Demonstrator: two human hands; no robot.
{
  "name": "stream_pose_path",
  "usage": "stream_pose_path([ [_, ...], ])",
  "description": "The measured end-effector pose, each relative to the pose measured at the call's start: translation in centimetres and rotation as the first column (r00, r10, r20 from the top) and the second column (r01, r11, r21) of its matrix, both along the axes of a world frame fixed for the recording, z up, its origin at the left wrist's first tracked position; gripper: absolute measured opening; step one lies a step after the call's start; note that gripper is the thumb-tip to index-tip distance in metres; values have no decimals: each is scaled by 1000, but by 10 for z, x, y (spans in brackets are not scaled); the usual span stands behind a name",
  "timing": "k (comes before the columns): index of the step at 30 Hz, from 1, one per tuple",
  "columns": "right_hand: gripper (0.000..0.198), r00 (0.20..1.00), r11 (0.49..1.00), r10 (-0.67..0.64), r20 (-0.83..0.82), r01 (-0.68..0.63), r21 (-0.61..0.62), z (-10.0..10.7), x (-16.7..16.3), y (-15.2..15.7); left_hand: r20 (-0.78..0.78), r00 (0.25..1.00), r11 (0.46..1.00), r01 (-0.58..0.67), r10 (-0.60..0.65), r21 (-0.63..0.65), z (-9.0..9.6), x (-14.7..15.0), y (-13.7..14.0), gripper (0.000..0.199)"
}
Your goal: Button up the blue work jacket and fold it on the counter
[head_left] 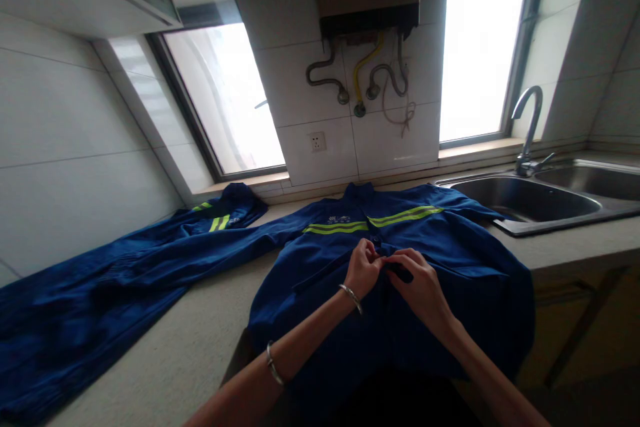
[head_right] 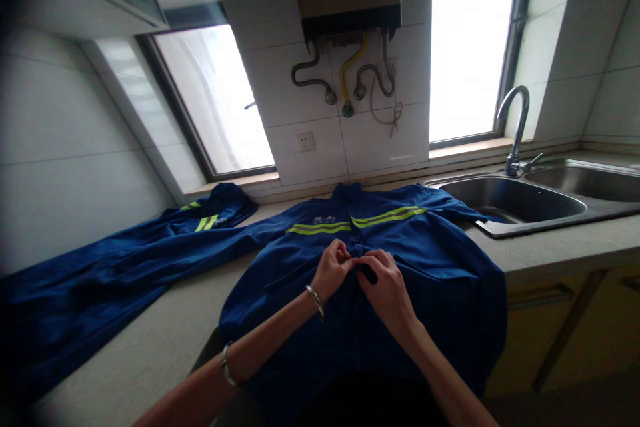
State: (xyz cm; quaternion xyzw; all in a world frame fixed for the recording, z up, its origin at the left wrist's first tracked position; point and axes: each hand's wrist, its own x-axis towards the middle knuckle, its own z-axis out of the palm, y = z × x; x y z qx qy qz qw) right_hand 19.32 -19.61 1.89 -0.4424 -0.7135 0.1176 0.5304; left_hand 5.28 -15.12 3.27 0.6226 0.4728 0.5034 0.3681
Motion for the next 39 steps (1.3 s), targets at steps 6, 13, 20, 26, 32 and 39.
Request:
stream_pose_path([
  [6,16,999,1000,26,-40,-26,-3,3,8,2,343,878,853,437,-335,-285,20,-19,8,38],
  [13,13,969,988,93,-229,-117,-96,0,11,7,107,907,907,416,-408,-70,11,-15,8,29],
  [20,23,911,961,126,-393,-210,-179,-5,19,14,-237,929,948,310,-285,75,14,-9,-2,10],
  [26,34,883,944,92,-461,-225,-241,7,37,8,-527,709,817,574,-468,47,25,-25,3,7],
  [32,30,891,918,179,-417,-303,-254,16,38,-3,-694,530,717,696,-486,29,35,-28,1,8],
  [39,18,946,963,169,-276,-218,-157,-2,17,-1,-763,598,839,526,-246,142,33,-17,-10,18],
])
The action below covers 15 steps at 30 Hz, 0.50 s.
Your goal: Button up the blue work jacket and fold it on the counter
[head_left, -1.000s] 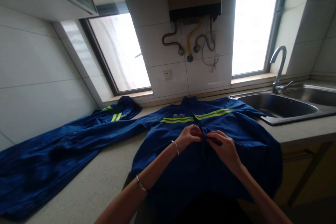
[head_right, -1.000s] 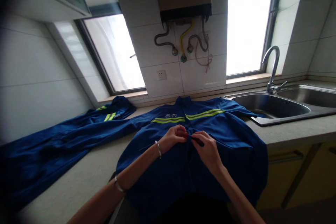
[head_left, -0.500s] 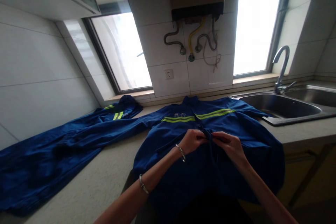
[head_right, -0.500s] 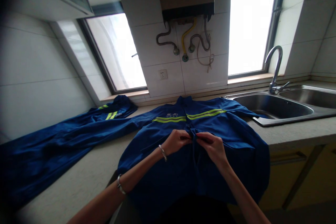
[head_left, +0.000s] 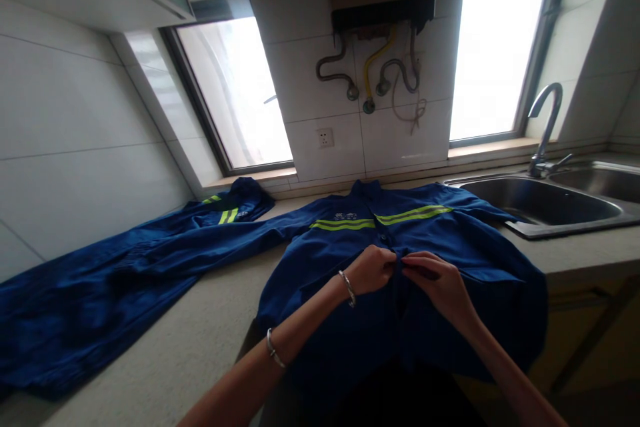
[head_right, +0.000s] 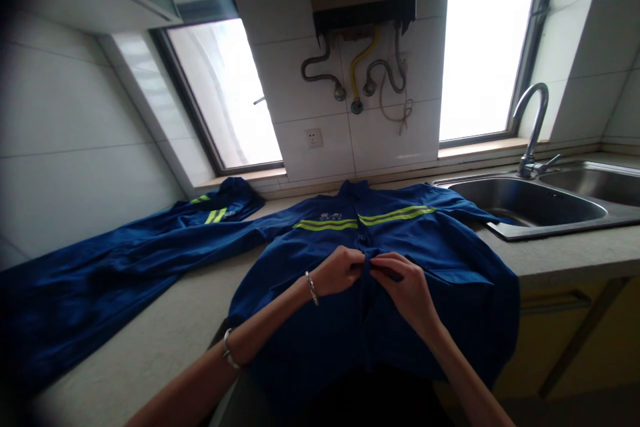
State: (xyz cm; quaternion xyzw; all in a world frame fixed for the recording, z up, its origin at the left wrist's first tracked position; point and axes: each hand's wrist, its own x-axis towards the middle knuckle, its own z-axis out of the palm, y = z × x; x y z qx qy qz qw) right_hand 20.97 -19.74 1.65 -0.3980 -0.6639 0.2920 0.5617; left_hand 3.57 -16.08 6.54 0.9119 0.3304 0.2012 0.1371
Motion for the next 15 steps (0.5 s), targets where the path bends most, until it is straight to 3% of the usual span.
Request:
stream_pose_path([
  [7,17,991,993,-93,99,86,78,-3,8,6,233,966,992,-103,116,-67,-9,9,-8,23],
  [11,18,989,995,-91,117,84,60,-4,9,7,378,901,954,-111,215,-277,-19,13,-7,21],
  [15,22,985,994,-89,150,78,77,-6,11,10,524,796,864,3,302,-503,-23,15,-4,10],
])
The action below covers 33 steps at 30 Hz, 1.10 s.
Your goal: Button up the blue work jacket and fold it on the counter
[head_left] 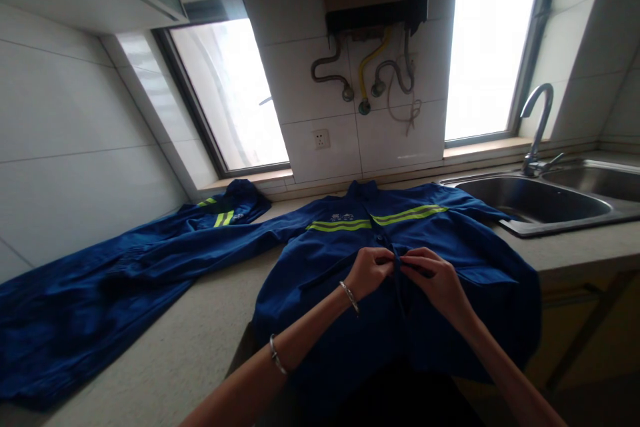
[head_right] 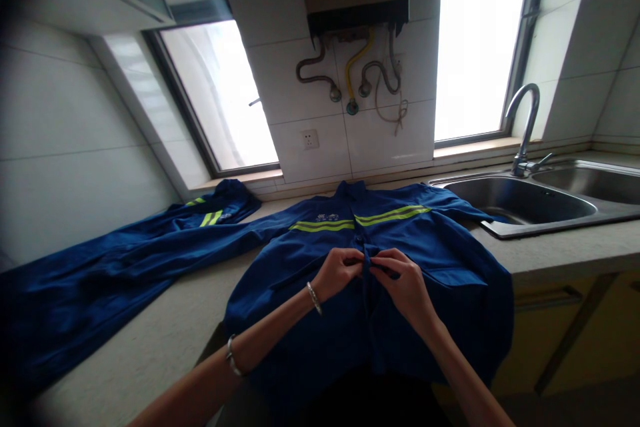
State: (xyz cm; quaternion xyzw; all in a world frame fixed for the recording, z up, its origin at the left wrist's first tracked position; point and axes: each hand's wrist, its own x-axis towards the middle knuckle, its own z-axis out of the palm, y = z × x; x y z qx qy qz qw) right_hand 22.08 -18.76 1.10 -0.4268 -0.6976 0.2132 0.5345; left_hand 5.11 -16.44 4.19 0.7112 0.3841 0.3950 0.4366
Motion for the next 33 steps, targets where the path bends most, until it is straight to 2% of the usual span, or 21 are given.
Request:
stream_pose_path([
  [2,22,1000,1000,7,7,-7,5,-1,0,0,89,996,997,32,-26,-69,1,-1,1,9],
  [6,19,1000,999,27,-10,-28,-16,-1,-2,-5,209,975,981,111,-77,-157,4,-2,1,30],
  [9,17,1000,1000,-1,5,1,6,1,-5,-8,166,976,976,167,-144,-136,4,-2,1,42],
  [12,17,999,999,-18,50,16,50,2,-5,-9,114,982,984,158,-148,-88,1,-3,4,49],
  [18,21,992,993,119,-31,-120,-23,1,0,-8,86,975,974,212,-205,-83,1,-11,11,45],
  [23,21,992,995,92,-85,-95,-37,-1,-1,-6,66,973,971,225,-221,-74,4,-13,13,39],
  [28,17,996,998,59,-60,-61,-31,-3,-1,0,153,973,980,186,-174,-69,4,-9,11,42],
  [33,17,995,992,91,-47,-95,-78,-2,1,5,181,971,985,169,-158,-46,1,-8,10,39],
])
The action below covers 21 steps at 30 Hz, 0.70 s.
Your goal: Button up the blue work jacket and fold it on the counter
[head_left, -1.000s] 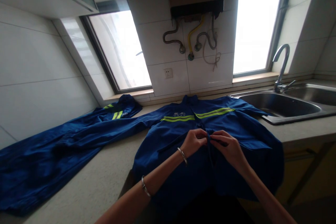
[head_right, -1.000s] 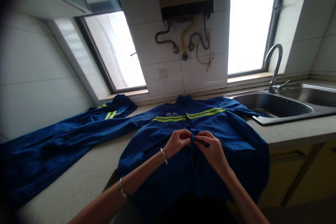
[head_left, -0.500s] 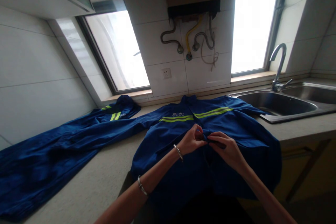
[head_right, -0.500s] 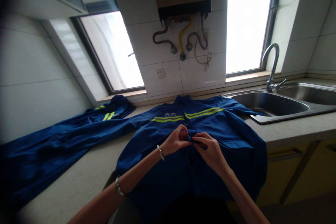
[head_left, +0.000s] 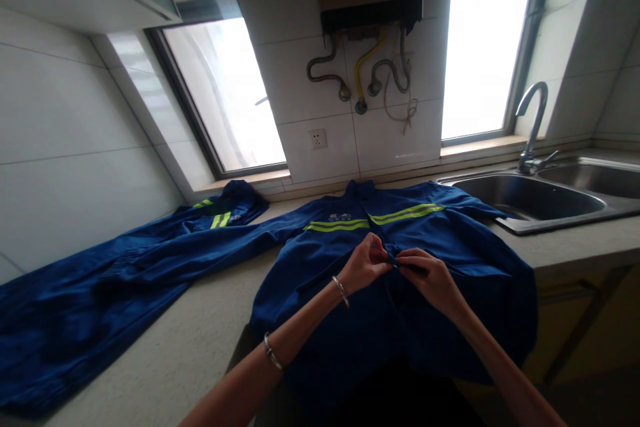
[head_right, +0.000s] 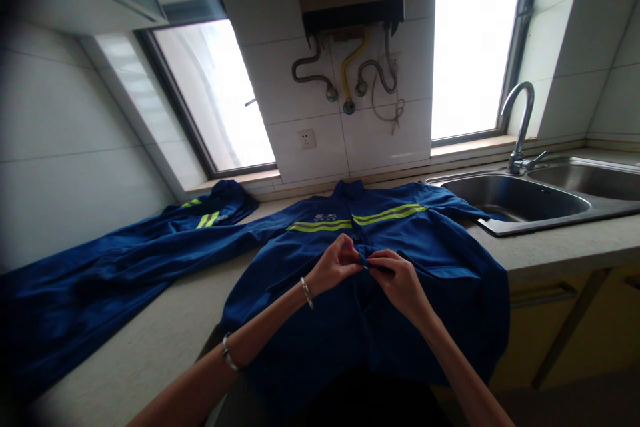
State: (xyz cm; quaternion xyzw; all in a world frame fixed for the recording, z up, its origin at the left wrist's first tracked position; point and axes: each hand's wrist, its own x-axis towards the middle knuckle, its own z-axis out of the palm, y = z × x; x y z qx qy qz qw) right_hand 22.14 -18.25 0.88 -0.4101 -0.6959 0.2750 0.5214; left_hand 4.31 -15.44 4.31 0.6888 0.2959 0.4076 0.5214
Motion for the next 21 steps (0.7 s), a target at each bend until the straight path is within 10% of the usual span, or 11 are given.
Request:
stream_pose_path([
  [21,11,999,1000,-3,53,4,-25,3,0,5,-89,981,985,-174,174,0,-9,7,1,43],
])
